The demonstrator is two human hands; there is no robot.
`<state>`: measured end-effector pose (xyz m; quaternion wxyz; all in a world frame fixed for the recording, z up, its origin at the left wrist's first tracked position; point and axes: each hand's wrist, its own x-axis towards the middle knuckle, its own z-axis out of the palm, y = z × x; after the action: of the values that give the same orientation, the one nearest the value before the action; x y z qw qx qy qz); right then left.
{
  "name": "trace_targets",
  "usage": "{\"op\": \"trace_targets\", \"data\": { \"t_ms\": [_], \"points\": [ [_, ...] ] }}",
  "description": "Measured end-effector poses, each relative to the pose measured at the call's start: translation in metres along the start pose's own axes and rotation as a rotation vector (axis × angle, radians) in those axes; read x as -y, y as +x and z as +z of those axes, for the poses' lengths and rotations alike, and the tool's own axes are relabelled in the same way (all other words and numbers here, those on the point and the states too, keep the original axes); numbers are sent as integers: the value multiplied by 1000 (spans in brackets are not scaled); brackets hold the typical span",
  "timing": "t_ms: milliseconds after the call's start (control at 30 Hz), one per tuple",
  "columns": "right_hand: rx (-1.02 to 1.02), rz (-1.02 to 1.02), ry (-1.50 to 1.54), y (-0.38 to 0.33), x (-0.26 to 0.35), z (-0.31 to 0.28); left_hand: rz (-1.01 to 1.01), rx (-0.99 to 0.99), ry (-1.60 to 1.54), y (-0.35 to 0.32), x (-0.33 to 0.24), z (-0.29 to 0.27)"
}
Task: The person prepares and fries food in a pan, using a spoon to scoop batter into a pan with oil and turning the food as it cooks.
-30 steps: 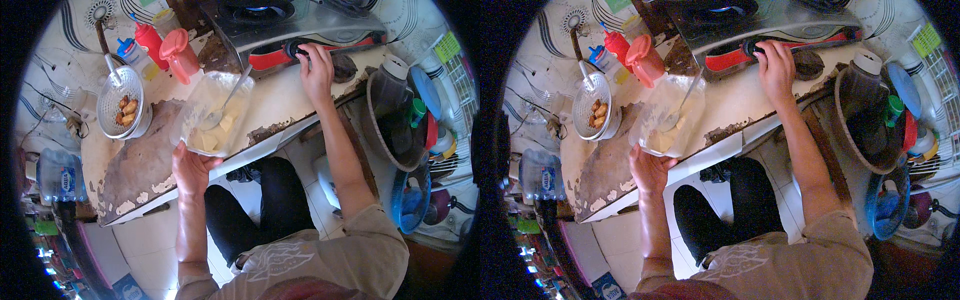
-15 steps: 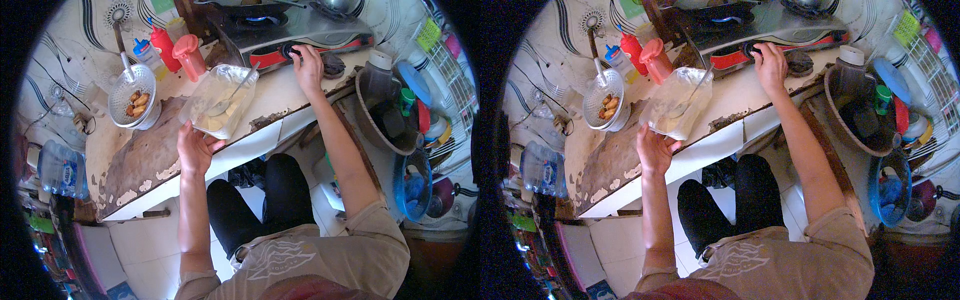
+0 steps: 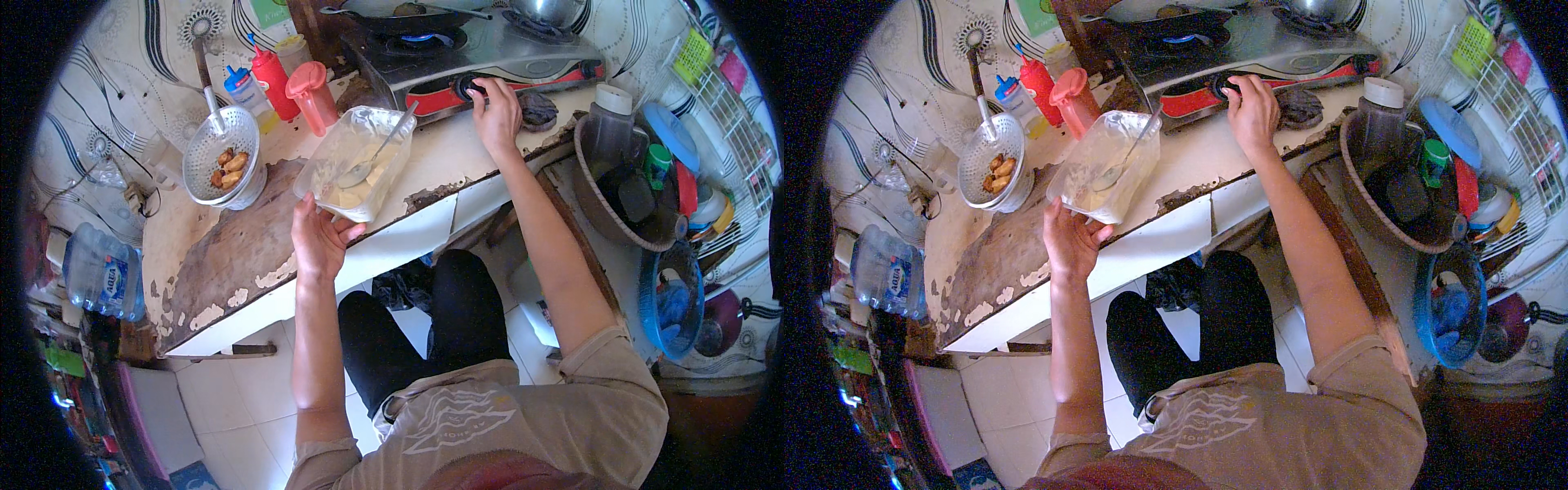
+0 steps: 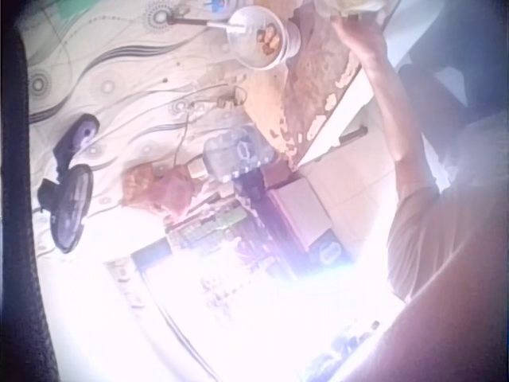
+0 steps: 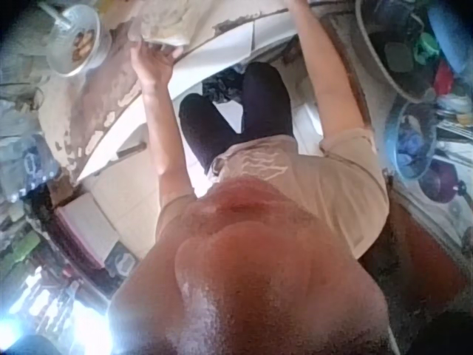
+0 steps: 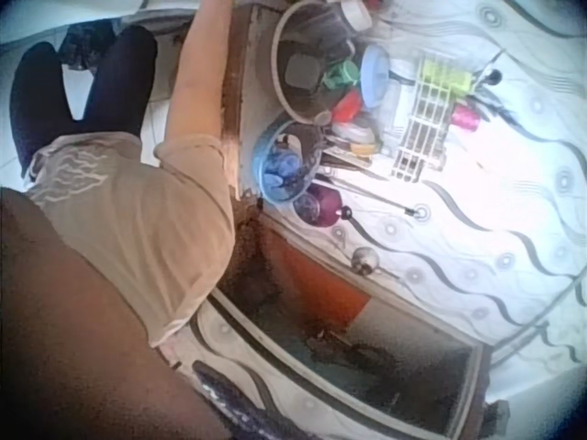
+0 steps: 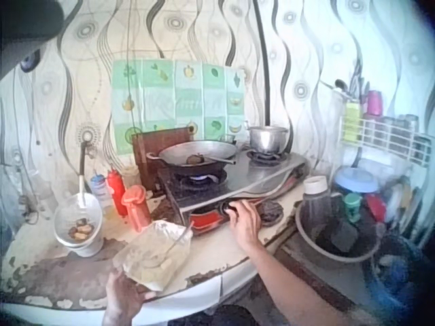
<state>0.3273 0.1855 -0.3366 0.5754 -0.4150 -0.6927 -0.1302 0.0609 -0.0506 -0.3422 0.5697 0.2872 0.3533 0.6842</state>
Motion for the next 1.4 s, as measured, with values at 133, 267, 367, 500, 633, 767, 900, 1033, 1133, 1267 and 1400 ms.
{"op": "trace_targets", "data": {
  "t_ms": [133, 267, 367, 500, 633, 767, 900, 1033, 1133, 1267, 1400],
  "points": [
    [-18, -5, 3, 0, 3, 0, 10, -19, 4, 0, 1, 0],
    [-24, -13, 11, 1, 0, 0, 18, -14, 14, 0, 2, 1],
    [-16, -6, 9, 1, 1, 1, 28, -18, 23, -2, 1, 1],
    [-28, 0, -7, 0, 2, 0, 33, -30, 22, -3, 0, 4],
    [-34, -2, -4, 0, 2, -1, 37, -23, 15, -4, 0, 4],
    [-25, 1, -12, -1, 2, -1, 34, -12, 1, -3, 2, 2],
    [-22, 6, -26, 1, 2, -2, 28, -10, -14, -2, 2, 1],
    [-20, 14, -17, 1, 1, -1, 35, -7, -4, -2, 1, 2],
    [-25, 15, -21, 0, 0, 0, 41, -23, 7, -4, 1, 4],
    [-36, 3, -21, 0, -2, 0, 39, -18, 4, -4, 2, 4],
    [-50, -5, -23, -1, 0, -1, 42, -18, 5, -3, 2, 2]
  ]
}}
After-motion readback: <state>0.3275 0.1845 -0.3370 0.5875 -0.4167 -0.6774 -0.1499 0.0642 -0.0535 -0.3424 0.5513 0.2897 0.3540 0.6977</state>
